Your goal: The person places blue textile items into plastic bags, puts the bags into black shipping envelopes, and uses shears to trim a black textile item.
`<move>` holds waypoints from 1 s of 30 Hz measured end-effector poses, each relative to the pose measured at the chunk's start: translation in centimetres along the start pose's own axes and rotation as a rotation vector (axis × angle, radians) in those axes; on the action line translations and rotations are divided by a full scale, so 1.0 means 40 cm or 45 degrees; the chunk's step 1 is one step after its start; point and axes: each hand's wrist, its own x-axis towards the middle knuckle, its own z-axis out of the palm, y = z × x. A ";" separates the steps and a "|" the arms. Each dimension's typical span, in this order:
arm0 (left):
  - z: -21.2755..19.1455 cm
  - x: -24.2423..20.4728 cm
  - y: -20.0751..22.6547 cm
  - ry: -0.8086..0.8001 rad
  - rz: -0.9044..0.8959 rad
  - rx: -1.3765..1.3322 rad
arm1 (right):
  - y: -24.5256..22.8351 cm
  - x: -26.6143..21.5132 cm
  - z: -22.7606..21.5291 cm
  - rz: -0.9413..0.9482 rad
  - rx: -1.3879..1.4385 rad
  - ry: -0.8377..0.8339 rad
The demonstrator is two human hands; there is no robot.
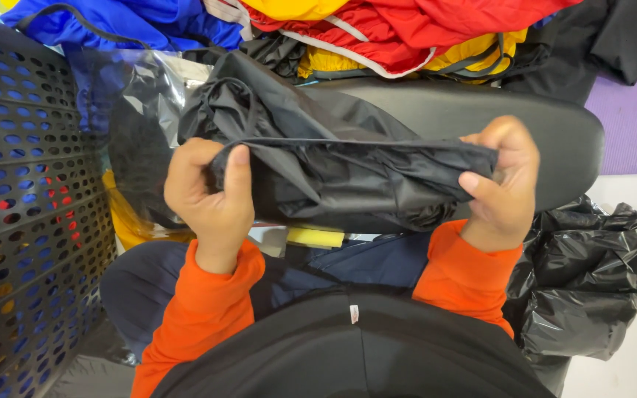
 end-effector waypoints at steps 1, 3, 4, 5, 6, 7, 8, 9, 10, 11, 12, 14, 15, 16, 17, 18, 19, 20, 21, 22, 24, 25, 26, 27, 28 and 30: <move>0.005 0.003 0.014 0.062 0.080 0.151 | -0.025 0.006 0.031 -0.022 -0.261 0.140; 0.011 0.004 0.031 0.124 0.158 0.303 | -0.051 0.021 0.080 -0.038 -0.520 0.280; 0.013 0.003 0.034 0.190 0.225 0.338 | -0.053 0.030 0.099 -0.249 -0.784 0.438; 0.014 0.003 0.037 0.254 0.295 0.370 | -0.055 0.039 0.118 -0.467 -1.049 0.595; 0.009 0.000 0.043 0.251 0.297 0.368 | -0.064 0.042 0.137 -0.468 -1.049 0.599; 0.005 -0.002 0.049 0.335 0.441 0.365 | -0.074 0.048 0.157 -0.663 -1.122 0.688; 0.000 -0.004 0.058 0.420 0.585 0.361 | -0.087 0.052 0.178 -0.860 -1.192 0.776; -0.002 -0.001 0.082 0.424 0.593 0.358 | -0.108 0.066 0.222 -0.869 -1.189 0.777; -0.004 0.000 0.108 0.546 0.676 0.275 | -0.131 0.078 0.268 -0.955 -1.157 0.916; -0.008 0.003 0.138 0.669 0.759 0.191 | -0.157 0.089 0.316 -1.043 -1.116 1.057; -0.007 -0.011 0.182 0.672 0.771 0.188 | -0.173 0.071 0.317 -1.054 -1.108 1.059; -0.004 -0.031 0.269 0.733 0.684 -0.010 | -0.209 0.039 0.321 -0.853 -1.191 1.066; -0.027 -0.063 0.279 0.735 0.704 -0.026 | -0.215 -0.003 0.290 -0.878 -1.184 1.074; -0.050 -0.097 0.287 0.611 0.619 0.037 | -0.220 -0.046 0.258 -0.699 -1.205 0.914; -0.074 -0.133 0.294 0.486 0.529 0.101 | -0.223 -0.093 0.228 -0.517 -1.225 0.753; -0.078 -0.145 0.313 0.485 0.544 0.088 | -0.237 -0.134 0.242 -0.536 -1.224 0.762; -0.084 -0.167 0.335 0.388 0.493 0.238 | -0.250 -0.185 0.255 -0.368 -1.375 0.606; -0.089 -0.190 0.355 0.289 0.438 0.385 | -0.261 -0.235 0.267 -0.194 -1.515 0.446; -0.073 -0.206 0.359 0.276 0.431 0.383 | -0.267 -0.270 0.294 -0.181 -1.519 0.455; -0.058 -0.222 0.361 0.394 0.916 0.642 | -0.273 -0.304 0.321 -0.096 -1.401 0.179; -0.050 -0.306 0.372 0.511 1.427 0.887 | -0.263 -0.350 0.355 -0.038 -1.273 -0.089; -0.062 -0.384 0.380 0.163 1.280 0.688 | -0.248 -0.376 0.364 -0.175 -1.155 -0.167; -0.074 -0.462 0.385 -0.177 1.120 0.488 | -0.231 -0.400 0.373 -0.309 -1.035 -0.244; -0.052 -0.471 0.379 -0.180 1.118 0.486 | -0.239 -0.423 0.375 -0.306 -1.037 -0.242; -0.029 -0.479 0.371 -0.185 1.106 0.326 | -0.246 -0.444 0.377 -0.263 -1.033 -0.249; -0.024 -0.481 0.385 -0.182 1.091 0.170 | -0.270 -0.474 0.383 -0.221 -1.030 -0.265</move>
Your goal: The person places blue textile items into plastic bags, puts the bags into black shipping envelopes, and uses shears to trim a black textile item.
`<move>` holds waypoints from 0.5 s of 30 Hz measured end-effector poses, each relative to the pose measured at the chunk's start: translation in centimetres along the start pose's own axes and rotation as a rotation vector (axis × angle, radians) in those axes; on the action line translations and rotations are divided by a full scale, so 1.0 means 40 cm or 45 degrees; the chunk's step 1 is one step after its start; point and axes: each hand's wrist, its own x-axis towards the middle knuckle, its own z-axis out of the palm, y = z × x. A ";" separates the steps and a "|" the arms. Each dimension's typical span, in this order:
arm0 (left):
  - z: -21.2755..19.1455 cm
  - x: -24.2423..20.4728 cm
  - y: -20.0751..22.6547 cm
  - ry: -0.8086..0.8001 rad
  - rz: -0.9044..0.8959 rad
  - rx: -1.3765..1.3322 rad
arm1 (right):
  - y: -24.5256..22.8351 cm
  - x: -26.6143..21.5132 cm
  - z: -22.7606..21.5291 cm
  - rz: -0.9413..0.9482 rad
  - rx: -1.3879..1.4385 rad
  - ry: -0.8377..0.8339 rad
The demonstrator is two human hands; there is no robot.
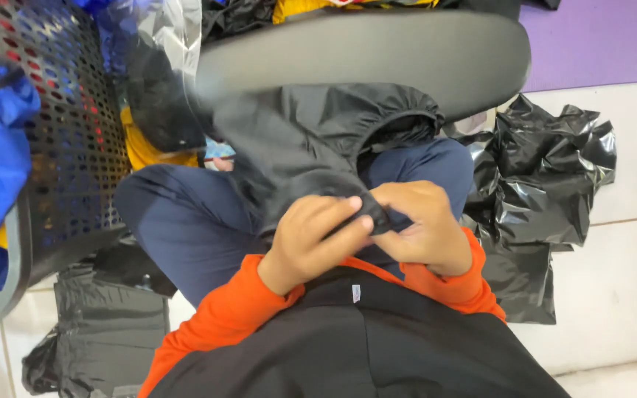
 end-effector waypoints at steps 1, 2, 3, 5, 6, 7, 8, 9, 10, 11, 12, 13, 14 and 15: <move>-0.021 0.018 0.005 -0.089 -0.106 -0.146 | -0.015 -0.004 -0.008 0.057 -0.020 0.041; -0.042 0.037 0.008 -0.178 -0.212 -0.292 | -0.030 -0.006 -0.017 0.114 -0.040 0.081; -0.055 0.035 0.020 -0.177 -0.212 -0.289 | -0.037 -0.009 -0.022 0.112 -0.039 0.079; -0.078 0.034 0.038 -0.247 -0.662 -0.454 | -0.048 -0.009 -0.034 0.019 0.176 0.001; -0.085 0.052 0.036 -0.244 -0.664 -0.452 | -0.040 -0.018 -0.028 0.019 0.177 -0.003; -0.093 0.068 0.043 -0.311 -0.772 -0.457 | -0.035 -0.032 -0.024 0.054 0.221 -0.032; -0.102 0.085 0.048 -0.378 -0.881 -0.462 | -0.030 -0.046 -0.019 0.090 0.264 -0.061; -0.108 0.099 0.049 -0.372 -0.894 -0.456 | -0.036 -0.049 -0.020 0.095 0.270 -0.074; -0.114 0.114 0.050 -0.348 -1.037 -0.600 | -0.044 -0.051 -0.021 0.138 0.261 -0.122; -0.121 0.131 0.046 -0.323 -1.175 -0.744 | -0.050 -0.049 -0.021 0.178 0.252 -0.169; -0.126 0.135 0.039 -0.316 -1.183 -0.736 | -0.047 -0.048 -0.038 0.179 0.258 -0.179; -0.129 0.140 0.033 -0.270 -1.367 -0.887 | -0.044 -0.050 -0.056 0.215 0.253 -0.195; -0.131 0.145 0.025 -0.221 -1.550 -1.038 | -0.039 -0.050 -0.075 0.250 0.248 -0.212; -0.134 0.136 0.012 -0.222 -1.552 -1.036 | -0.047 -0.043 -0.087 0.252 0.251 -0.212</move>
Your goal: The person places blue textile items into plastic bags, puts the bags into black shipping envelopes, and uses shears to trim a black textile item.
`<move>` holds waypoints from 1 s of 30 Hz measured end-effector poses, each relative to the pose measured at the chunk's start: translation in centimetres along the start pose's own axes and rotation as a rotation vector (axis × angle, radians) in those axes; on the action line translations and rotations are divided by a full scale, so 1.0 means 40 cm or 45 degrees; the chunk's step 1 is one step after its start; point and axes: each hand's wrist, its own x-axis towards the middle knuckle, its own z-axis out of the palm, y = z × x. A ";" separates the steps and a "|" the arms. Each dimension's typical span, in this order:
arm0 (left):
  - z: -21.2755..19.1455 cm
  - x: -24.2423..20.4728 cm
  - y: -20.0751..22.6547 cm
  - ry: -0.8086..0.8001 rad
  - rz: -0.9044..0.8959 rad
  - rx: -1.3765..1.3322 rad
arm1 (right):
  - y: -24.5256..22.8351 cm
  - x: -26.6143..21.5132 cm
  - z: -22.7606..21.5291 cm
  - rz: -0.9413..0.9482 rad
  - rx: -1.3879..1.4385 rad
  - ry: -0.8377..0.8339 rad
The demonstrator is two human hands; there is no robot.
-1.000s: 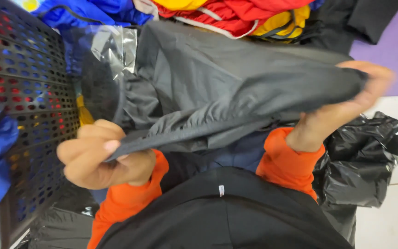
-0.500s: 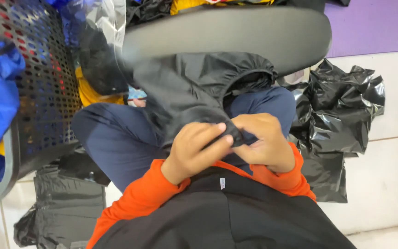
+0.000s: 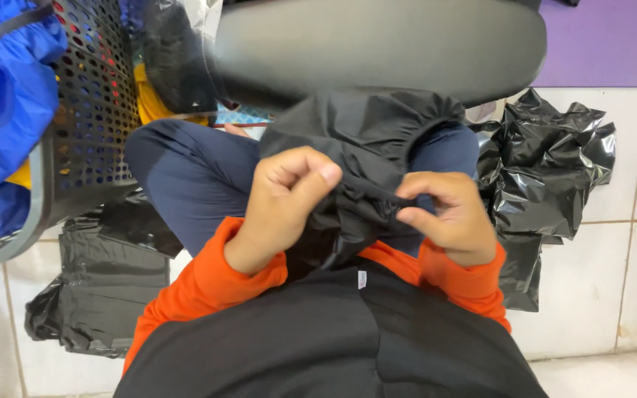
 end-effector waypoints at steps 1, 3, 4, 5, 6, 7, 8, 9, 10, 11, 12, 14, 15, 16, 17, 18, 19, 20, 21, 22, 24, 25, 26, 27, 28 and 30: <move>-0.013 0.007 -0.008 0.066 -0.057 -0.185 | -0.010 0.005 -0.011 0.005 0.019 0.012; -0.043 0.020 -0.028 0.127 -0.120 -0.369 | -0.018 0.017 -0.027 0.015 0.040 0.031; -0.059 0.026 -0.040 0.153 -0.114 -0.417 | -0.018 0.026 -0.034 0.007 0.048 0.029; -0.075 0.033 -0.051 0.179 -0.108 -0.466 | -0.016 0.036 -0.041 -0.002 0.055 0.026; -0.091 0.038 -0.061 0.182 -0.114 -0.465 | -0.022 0.047 -0.038 0.003 0.059 0.025; -0.108 0.044 -0.071 0.197 -0.118 -0.480 | -0.028 0.059 -0.036 0.000 0.038 0.037; -0.125 0.050 -0.079 0.212 -0.120 -0.493 | -0.033 0.072 -0.033 -0.007 0.018 0.048; -0.135 0.055 -0.077 0.215 -0.123 -0.490 | -0.031 0.082 -0.037 -0.006 0.024 0.047; -0.144 0.061 -0.075 0.249 -0.116 -0.511 | -0.030 0.092 -0.040 -0.004 0.004 0.055; -0.152 0.066 -0.072 0.283 -0.109 -0.531 | -0.030 0.101 -0.043 -0.002 -0.016 0.062; -0.168 0.073 -0.059 0.280 -0.104 -0.529 | -0.040 0.111 -0.047 -0.008 -0.017 0.065; -0.198 0.084 -0.033 0.303 -0.109 -0.494 | -0.062 0.127 -0.056 -0.006 -0.078 0.080; -0.208 0.091 -0.027 0.299 -0.109 -0.493 | -0.078 0.142 -0.054 -0.007 -0.079 0.083; -0.216 0.098 -0.021 0.308 -0.090 -0.484 | -0.096 0.155 -0.053 -0.030 -0.111 0.075; -0.224 0.104 -0.016 0.318 -0.071 -0.475 | -0.113 0.168 -0.053 -0.052 -0.143 0.066; -0.223 0.114 0.001 0.311 -0.070 -0.474 | -0.125 0.176 -0.054 -0.053 -0.146 0.072; -0.221 0.123 0.017 0.285 -0.013 -0.453 | -0.136 0.183 -0.056 -0.052 -0.156 0.063; -0.220 0.132 0.034 0.259 0.046 -0.430 | -0.147 0.192 -0.057 -0.053 -0.166 0.054; -0.221 0.137 0.047 0.252 0.049 -0.429 | -0.143 0.192 -0.063 -0.056 -0.168 0.060; -0.221 0.140 0.058 0.232 0.076 -0.396 | -0.138 0.191 -0.068 -0.069 -0.158 0.056; -0.224 0.144 0.074 0.209 0.099 -0.362 | -0.133 0.192 -0.074 -0.079 -0.146 0.056; -0.227 0.144 0.078 0.189 0.127 -0.326 | -0.132 0.193 -0.074 -0.092 -0.110 0.060; -0.230 0.144 0.083 0.171 0.158 -0.288 | -0.131 0.196 -0.074 -0.108 -0.074 0.063; -0.224 0.147 0.093 0.170 0.156 -0.287 | -0.131 0.199 -0.071 -0.107 -0.072 0.065; -0.218 0.149 0.103 0.156 0.186 -0.233 | -0.131 0.202 -0.068 -0.121 -0.056 0.083; -0.205 0.155 0.137 0.144 0.209 -0.181 | -0.124 0.206 -0.066 -0.129 -0.038 0.101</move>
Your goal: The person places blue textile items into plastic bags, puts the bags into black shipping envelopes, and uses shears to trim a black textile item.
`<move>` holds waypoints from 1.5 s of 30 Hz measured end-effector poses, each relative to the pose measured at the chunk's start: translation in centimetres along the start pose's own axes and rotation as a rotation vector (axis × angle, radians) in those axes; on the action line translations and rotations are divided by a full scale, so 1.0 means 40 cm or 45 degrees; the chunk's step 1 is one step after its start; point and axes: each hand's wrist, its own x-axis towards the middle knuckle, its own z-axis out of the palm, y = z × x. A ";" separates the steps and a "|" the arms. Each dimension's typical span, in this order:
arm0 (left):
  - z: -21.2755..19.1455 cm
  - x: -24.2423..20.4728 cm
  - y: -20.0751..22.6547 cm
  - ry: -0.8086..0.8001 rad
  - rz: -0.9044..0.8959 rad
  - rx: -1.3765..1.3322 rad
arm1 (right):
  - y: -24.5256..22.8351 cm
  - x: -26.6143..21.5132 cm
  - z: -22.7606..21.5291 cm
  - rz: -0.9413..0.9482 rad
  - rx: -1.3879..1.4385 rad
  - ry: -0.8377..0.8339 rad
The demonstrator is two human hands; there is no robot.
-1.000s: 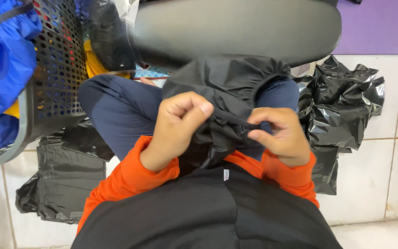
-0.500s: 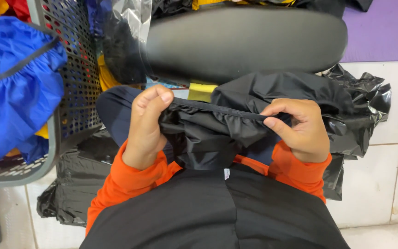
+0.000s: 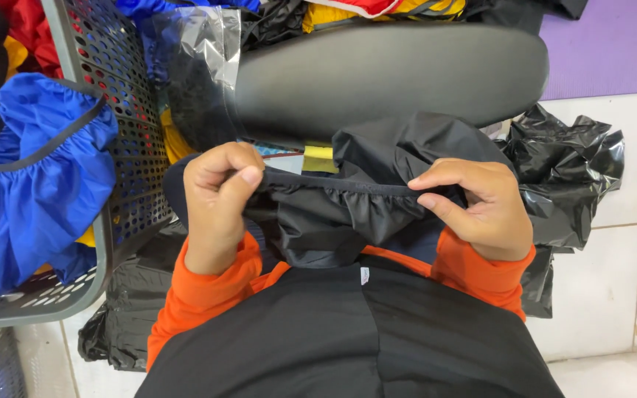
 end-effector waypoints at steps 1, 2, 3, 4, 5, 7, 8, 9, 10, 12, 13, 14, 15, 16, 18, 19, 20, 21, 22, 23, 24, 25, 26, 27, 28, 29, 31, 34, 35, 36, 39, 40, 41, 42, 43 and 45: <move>0.011 0.008 0.023 -0.058 0.221 0.455 | 0.007 0.001 -0.001 -0.036 0.002 -0.005; 0.022 0.015 0.045 -0.121 0.439 0.910 | 0.014 0.001 -0.001 -0.069 0.004 -0.009; 0.033 0.019 0.050 -0.122 0.432 0.908 | -0.005 0.012 0.015 -0.061 0.005 -0.008; 0.044 0.019 0.055 -0.220 0.413 1.152 | -0.025 0.021 0.032 0.041 -0.127 0.010; 0.057 0.020 0.061 -0.322 0.390 1.396 | -0.045 0.029 0.048 0.144 -0.259 0.027; 0.085 0.027 0.048 -0.597 0.349 1.354 | -0.028 0.049 0.077 0.017 -0.241 -0.070; 0.100 0.031 0.042 -0.863 0.308 1.305 | -0.020 0.061 0.091 -0.115 -0.223 -0.174; 0.100 0.034 0.017 -0.866 0.309 1.306 | -0.022 0.061 0.094 -0.115 -0.223 -0.170; 0.099 0.038 -0.007 -0.905 0.430 1.183 | -0.024 0.063 0.098 -0.175 -0.180 -0.164; 0.103 0.040 -0.016 -0.947 0.548 1.061 | -0.023 0.061 0.096 -0.236 -0.135 -0.153; 0.108 0.037 0.000 -0.943 0.456 0.888 | -0.021 0.057 0.090 -0.260 -0.156 -0.117; 0.113 0.034 0.014 -0.932 0.365 0.711 | -0.020 0.053 0.083 -0.281 -0.180 -0.084; 0.111 0.038 0.026 -0.934 0.364 0.710 | -0.008 0.048 0.081 -0.280 -0.181 -0.083; 0.110 0.038 0.037 -0.863 0.256 0.596 | 0.002 0.041 0.078 -0.233 -0.295 -0.034; 0.107 0.033 0.050 -0.783 0.146 0.481 | 0.018 0.027 0.075 -0.184 -0.407 0.009; 0.107 0.029 0.053 -0.683 0.057 0.378 | 0.023 0.020 0.074 -0.078 -0.453 0.024; 0.105 0.025 0.056 -0.582 -0.032 0.277 | 0.029 0.014 0.075 0.027 -0.496 0.038; 0.109 0.022 0.058 -0.574 -0.035 0.279 | 0.031 0.012 0.079 0.028 -0.491 0.031; 0.112 0.021 0.061 -0.536 -0.103 0.178 | 0.032 0.011 0.084 0.043 -0.471 0.032; 0.115 0.020 0.064 -0.497 -0.170 0.078 | 0.034 0.010 0.089 0.057 -0.451 0.032; 0.113 0.019 0.062 -0.492 -0.172 0.081 | 0.034 0.015 0.097 0.057 -0.447 0.029; 0.111 0.017 0.061 -0.515 -0.207 0.020 | 0.034 0.018 0.104 0.059 -0.408 0.030; 0.109 0.016 0.059 -0.538 -0.242 -0.041 | 0.034 0.022 0.111 0.062 -0.370 0.032; 0.105 0.013 0.057 -0.535 -0.243 -0.039 | 0.038 0.021 0.107 0.062 -0.367 0.030; 0.100 0.009 0.055 -0.549 -0.282 -0.115 | 0.041 0.020 0.104 0.085 -0.327 0.012; 0.095 0.004 0.054 -0.562 -0.321 -0.190 | 0.044 0.018 0.101 0.108 -0.288 -0.007; 0.091 -0.007 0.042 -0.482 -0.367 -0.332 | 0.054 0.006 0.072 0.163 -0.140 -0.083; 0.078 -0.009 0.034 -0.325 -0.412 -0.463 | 0.051 -0.014 0.040 0.245 0.168 -0.159; 0.073 -0.007 0.032 -0.244 -0.413 -0.448 | 0.047 -0.021 0.031 0.271 0.336 -0.161; 0.072 -0.006 0.034 -0.245 -0.416 -0.452 | 0.049 -0.023 0.024 0.275 0.334 -0.160; 0.068 0.005 0.033 -0.213 -0.473 -0.401 | 0.060 -0.026 0.006 0.240 0.134 -0.188; 0.064 0.010 0.027 -0.211 -0.443 -0.306 | 0.067 -0.027 0.002 0.257 0.099 -0.168; 0.061 0.015 0.021 -0.208 -0.414 -0.211 | 0.073 -0.027 -0.002 0.274 0.064 -0.148; 0.059 0.018 0.015 -0.209 -0.412 -0.210 | 0.075 -0.022 -0.002 0.272 0.063 -0.147; 0.058 0.022 0.010 -0.198 -0.399 -0.171 | 0.076 -0.017 -0.002 0.289 -0.007 -0.132; 0.051 0.029 -0.004 -0.190 -0.391 -0.133 | 0.081 -0.011 -0.003 0.310 -0.078 -0.114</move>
